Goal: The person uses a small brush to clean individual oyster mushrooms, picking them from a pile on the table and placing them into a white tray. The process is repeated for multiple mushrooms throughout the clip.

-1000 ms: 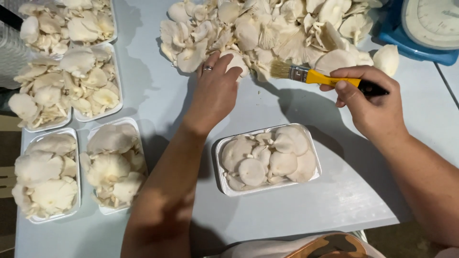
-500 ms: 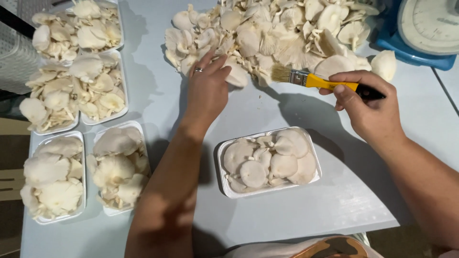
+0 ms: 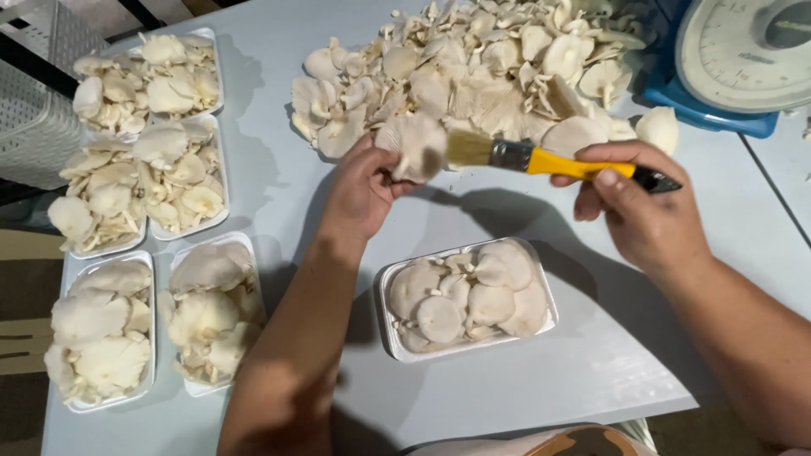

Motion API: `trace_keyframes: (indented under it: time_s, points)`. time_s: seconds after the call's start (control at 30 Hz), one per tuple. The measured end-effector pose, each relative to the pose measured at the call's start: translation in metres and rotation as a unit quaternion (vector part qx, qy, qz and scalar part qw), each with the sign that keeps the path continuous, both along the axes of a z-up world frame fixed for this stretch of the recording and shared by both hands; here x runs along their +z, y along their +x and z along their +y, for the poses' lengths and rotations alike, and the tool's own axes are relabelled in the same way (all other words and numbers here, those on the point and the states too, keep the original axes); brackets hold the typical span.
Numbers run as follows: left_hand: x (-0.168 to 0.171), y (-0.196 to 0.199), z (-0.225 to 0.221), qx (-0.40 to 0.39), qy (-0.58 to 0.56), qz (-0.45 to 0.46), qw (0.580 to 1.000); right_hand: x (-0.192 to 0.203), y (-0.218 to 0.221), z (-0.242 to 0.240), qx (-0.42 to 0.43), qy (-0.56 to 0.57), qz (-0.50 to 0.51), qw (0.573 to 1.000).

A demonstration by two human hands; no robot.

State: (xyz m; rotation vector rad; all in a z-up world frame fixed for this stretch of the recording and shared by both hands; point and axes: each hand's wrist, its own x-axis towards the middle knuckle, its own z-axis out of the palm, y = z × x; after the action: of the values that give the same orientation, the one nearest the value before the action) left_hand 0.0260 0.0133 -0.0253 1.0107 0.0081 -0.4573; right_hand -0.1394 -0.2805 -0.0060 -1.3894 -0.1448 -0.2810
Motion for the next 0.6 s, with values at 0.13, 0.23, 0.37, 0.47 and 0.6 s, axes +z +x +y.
trace_keyframes:
  time_s: [0.13,0.23,0.37,0.47,0.6]
  points:
    - [0.009,-0.014,-0.012,-0.051,0.031,0.005,0.998,0.007,-0.002,0.009,0.029,-0.026,-0.025,0.999]
    - [0.012,-0.027,-0.017,-0.065,0.056,0.014,0.996,0.017,-0.003,0.019,-0.016,-0.191,-0.033,0.981]
    - [-0.001,-0.032,-0.005,-0.077,0.143,-0.002,0.987,0.019,-0.004,0.028,-0.139,-0.205,-0.066,0.967]
    - [0.002,-0.04,0.008,-0.064,0.194,-0.006,0.979,0.023,-0.008,0.028,-0.152,-0.25,-0.078,0.953]
    - [0.013,-0.055,0.022,-0.064,0.212,-0.035,0.975,0.024,-0.012,0.036,-0.138,-0.252,-0.082,0.954]
